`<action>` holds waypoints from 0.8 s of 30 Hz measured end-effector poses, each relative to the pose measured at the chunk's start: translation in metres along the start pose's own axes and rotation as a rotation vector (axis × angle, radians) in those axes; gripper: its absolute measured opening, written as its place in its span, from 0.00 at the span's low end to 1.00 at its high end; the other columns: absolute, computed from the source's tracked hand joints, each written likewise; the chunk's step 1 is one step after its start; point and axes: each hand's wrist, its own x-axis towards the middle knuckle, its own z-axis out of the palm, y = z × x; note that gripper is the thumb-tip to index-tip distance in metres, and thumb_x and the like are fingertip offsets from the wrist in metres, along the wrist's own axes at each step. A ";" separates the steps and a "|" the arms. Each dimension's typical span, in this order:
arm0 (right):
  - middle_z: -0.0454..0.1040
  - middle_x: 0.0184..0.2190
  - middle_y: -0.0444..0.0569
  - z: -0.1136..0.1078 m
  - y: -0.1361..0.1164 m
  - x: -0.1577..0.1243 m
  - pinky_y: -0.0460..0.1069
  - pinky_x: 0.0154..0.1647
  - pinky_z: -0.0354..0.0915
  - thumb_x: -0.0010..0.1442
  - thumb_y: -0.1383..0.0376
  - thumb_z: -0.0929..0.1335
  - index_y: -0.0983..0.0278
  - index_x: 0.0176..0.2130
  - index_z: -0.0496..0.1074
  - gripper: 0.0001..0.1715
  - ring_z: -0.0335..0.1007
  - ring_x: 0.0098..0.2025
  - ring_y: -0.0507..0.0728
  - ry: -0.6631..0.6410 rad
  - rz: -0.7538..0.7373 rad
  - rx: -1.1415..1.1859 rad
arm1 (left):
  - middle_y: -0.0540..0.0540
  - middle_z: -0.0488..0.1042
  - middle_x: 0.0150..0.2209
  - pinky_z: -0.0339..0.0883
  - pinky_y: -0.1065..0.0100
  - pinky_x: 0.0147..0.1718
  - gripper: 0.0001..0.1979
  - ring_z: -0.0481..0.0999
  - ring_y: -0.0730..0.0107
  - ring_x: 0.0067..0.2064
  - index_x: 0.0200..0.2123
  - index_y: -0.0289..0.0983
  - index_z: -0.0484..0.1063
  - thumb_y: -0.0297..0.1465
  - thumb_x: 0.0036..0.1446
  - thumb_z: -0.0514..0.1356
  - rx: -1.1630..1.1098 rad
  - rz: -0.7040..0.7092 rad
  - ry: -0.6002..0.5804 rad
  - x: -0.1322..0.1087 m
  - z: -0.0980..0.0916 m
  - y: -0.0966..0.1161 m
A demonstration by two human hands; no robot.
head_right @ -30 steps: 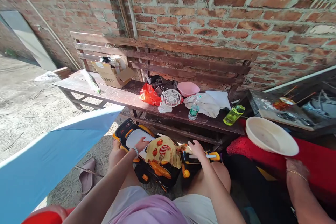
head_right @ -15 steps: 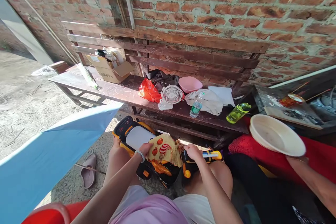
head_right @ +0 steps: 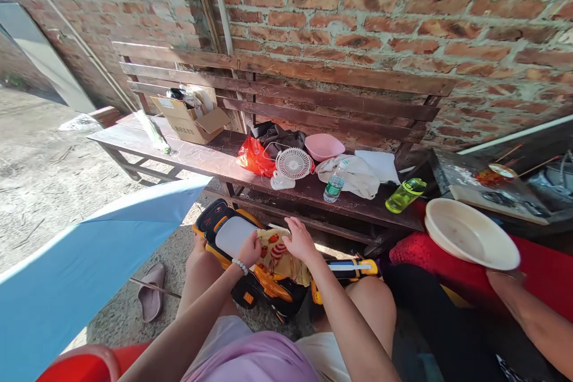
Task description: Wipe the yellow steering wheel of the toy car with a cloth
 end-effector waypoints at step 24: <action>0.80 0.35 0.40 -0.188 -0.129 -0.035 0.48 0.37 0.71 0.53 0.53 0.80 0.60 0.45 0.77 0.24 0.75 0.35 0.55 -0.379 -0.234 0.555 | 0.50 0.76 0.31 0.72 0.65 0.50 0.06 0.77 0.63 0.40 0.32 0.38 0.76 0.23 0.58 0.60 0.177 0.653 -0.476 -0.051 -0.198 0.245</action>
